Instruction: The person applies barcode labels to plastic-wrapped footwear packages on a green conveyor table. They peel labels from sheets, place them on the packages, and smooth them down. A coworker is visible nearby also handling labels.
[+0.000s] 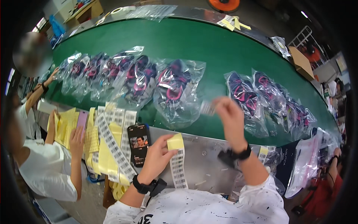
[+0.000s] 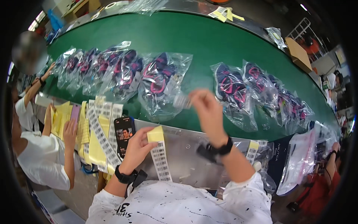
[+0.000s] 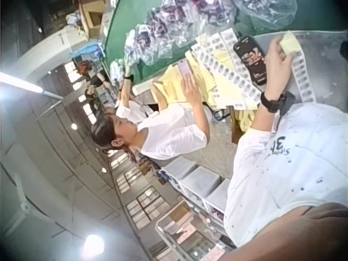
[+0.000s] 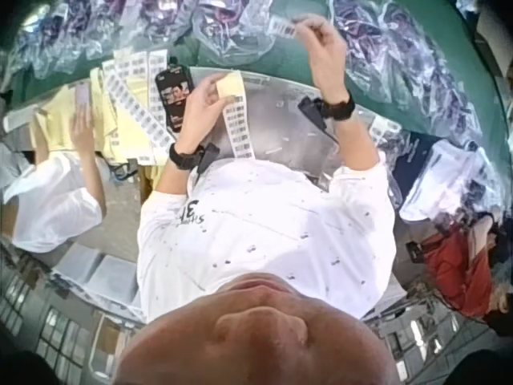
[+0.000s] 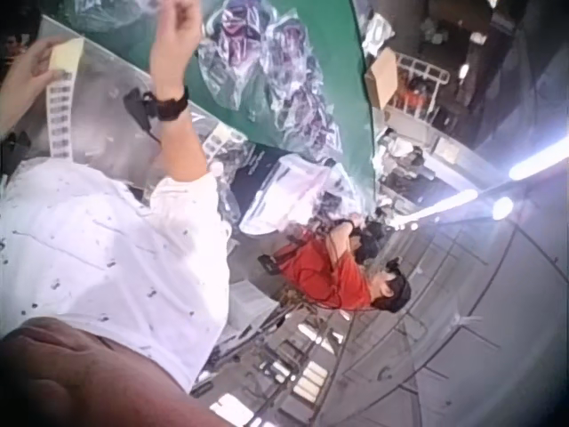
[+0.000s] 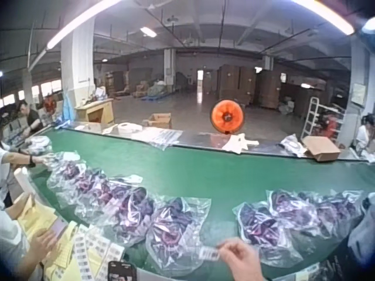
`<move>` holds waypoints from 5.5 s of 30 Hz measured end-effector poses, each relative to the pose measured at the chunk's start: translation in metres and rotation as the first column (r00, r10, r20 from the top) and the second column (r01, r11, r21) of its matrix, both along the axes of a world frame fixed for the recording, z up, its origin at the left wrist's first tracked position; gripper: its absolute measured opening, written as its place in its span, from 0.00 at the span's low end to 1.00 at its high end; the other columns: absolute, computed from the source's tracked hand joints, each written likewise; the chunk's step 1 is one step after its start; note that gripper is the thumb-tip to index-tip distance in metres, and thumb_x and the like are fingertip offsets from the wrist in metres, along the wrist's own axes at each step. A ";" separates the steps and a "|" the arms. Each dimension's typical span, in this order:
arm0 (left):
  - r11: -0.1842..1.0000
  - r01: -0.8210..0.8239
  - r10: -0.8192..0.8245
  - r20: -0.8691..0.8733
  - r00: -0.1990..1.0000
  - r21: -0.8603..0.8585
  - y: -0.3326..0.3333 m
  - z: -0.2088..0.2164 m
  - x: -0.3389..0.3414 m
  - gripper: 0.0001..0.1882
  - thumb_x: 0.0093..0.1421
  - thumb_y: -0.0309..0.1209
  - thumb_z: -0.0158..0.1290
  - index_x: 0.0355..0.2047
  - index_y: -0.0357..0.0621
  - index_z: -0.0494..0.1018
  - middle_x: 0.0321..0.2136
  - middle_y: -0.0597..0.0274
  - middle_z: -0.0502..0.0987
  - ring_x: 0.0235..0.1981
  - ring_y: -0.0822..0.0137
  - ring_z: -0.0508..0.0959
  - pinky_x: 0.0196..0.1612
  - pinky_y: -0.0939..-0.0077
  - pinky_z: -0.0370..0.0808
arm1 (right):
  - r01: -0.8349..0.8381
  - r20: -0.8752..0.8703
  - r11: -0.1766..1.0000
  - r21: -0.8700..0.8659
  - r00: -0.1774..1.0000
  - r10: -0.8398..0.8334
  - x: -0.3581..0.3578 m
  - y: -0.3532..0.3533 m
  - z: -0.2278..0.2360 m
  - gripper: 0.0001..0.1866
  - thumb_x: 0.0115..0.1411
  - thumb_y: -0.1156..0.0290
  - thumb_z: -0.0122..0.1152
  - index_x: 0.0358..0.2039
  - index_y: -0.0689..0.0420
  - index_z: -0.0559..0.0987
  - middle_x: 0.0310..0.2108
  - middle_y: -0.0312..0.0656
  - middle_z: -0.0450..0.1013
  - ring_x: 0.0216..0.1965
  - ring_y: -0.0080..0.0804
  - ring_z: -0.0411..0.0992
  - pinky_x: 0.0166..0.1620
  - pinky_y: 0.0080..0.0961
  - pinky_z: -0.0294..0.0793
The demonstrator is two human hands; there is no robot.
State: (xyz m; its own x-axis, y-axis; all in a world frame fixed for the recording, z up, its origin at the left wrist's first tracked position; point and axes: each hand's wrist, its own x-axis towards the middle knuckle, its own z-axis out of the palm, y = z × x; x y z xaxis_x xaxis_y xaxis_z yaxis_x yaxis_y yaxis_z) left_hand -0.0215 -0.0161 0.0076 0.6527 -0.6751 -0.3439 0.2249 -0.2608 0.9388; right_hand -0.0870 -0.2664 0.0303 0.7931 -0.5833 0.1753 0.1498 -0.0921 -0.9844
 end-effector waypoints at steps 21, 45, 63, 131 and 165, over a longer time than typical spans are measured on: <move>0.997 -0.068 0.062 -0.152 0.986 -0.037 -0.017 -0.007 -0.010 0.27 0.58 0.15 0.54 0.58 0.30 0.62 0.49 0.46 0.75 0.42 0.69 0.80 0.41 0.81 0.77 | -0.171 -0.553 0.924 0.343 0.759 0.345 0.236 -0.229 -0.119 0.05 0.54 0.81 0.62 0.29 0.72 0.79 0.26 0.52 0.78 0.25 0.38 0.77 0.29 0.35 0.78; 0.998 0.032 -0.031 0.007 0.999 -0.060 -0.016 -0.007 -0.026 0.16 0.61 0.19 0.53 0.50 0.33 0.71 0.36 0.55 0.81 0.37 0.77 0.78 0.41 0.84 0.75 | 0.072 -0.276 0.562 -0.824 0.816 -0.509 -0.019 -0.150 -0.114 0.34 0.50 0.71 0.66 0.59 0.56 0.68 0.54 0.56 0.67 0.55 0.56 0.66 0.56 0.43 0.66; 0.982 -0.103 0.109 0.032 0.994 -0.161 -0.023 0.010 -0.028 0.12 0.62 0.21 0.54 0.46 0.30 0.72 0.40 0.55 0.80 0.39 0.75 0.79 0.40 0.84 0.75 | -0.338 -0.107 0.845 -0.414 0.940 0.324 -0.001 0.007 -0.015 0.12 0.55 0.70 0.64 0.38 0.62 0.80 0.38 0.46 0.77 0.40 0.42 0.75 0.44 0.32 0.72; 0.999 -0.023 0.018 -0.105 0.994 -0.049 -0.046 -0.002 -0.025 0.25 0.60 0.16 0.53 0.57 0.30 0.62 0.47 0.47 0.77 0.44 0.67 0.79 0.45 0.79 0.77 | -0.181 -0.596 0.673 -0.717 0.659 -0.458 0.168 -0.281 -0.107 0.27 0.50 0.56 0.71 0.39 0.69 0.79 0.45 0.61 0.74 0.47 0.56 0.74 0.52 0.40 0.75; 0.990 0.013 -0.008 0.034 0.999 -0.138 -0.064 0.028 -0.066 0.12 0.61 0.21 0.54 0.46 0.30 0.73 0.38 0.59 0.80 0.39 0.76 0.79 0.41 0.84 0.75 | -0.185 -0.104 0.945 -0.270 0.981 0.162 -0.098 0.018 -0.013 0.04 0.51 0.81 0.65 0.30 0.64 0.81 0.30 0.44 0.76 0.32 0.34 0.75 0.37 0.25 0.73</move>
State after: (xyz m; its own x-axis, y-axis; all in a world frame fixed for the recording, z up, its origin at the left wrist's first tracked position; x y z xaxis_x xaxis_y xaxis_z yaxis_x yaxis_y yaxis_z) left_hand -0.0879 -0.0798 0.0360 0.6546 -0.7216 -0.2252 0.1910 -0.1303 0.9729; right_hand -0.1851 -0.2486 0.0173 0.8956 -0.3726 0.2431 0.1108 -0.3423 -0.9330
